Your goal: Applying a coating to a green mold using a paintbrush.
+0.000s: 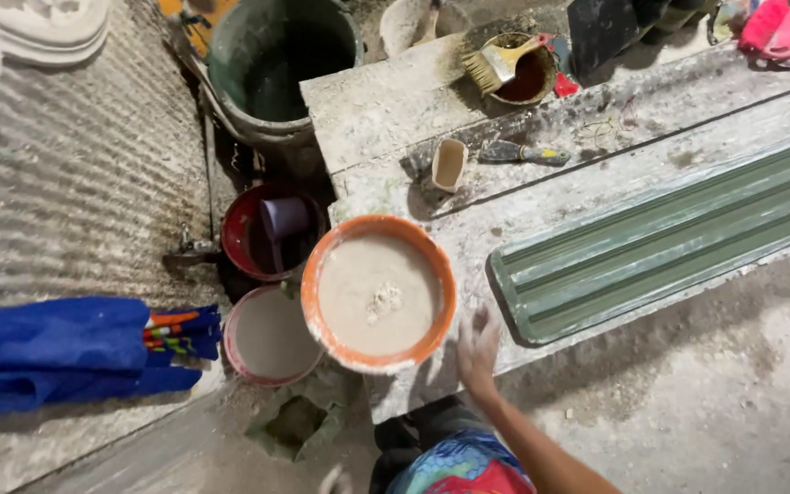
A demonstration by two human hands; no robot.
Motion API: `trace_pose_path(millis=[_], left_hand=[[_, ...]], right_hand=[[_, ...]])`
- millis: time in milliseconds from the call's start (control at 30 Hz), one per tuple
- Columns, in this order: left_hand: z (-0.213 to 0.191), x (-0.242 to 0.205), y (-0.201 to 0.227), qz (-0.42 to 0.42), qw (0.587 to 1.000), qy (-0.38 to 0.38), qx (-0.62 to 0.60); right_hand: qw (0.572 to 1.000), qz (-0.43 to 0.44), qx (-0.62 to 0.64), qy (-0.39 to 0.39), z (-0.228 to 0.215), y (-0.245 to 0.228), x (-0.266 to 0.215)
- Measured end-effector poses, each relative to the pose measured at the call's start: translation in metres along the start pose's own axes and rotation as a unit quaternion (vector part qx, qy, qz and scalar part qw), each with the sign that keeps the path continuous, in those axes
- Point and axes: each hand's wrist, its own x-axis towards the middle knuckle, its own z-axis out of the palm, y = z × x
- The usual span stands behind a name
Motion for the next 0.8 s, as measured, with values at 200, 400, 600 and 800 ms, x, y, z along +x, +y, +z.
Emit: trace_pose_path(millis=[200,400,600,800], left_hand=[[0.075,-0.031,0.321,0.376,0.925,-0.053,-0.033],[0.105,-0.02,0.373,0.569,0.811,-0.105,0.093],[0.163,-0.016,0.387,0.216,0.908,-0.241,-0.265],[0.194,-0.005,0.494,-0.022,0.837,-0.354,-0.417]], right_hand=[[0.496,0.531,0.584,-0.363,-0.013,0.125,-0.161],[0.717,0.615,0.294,-0.15,-0.112,-0.151,-0.114],[0.892,-0.316,-0.119,-0.3,-0.161,-0.174,-0.075],[0.95,-0.153,-0.227,-0.148,-0.17,-0.026,0.107]])
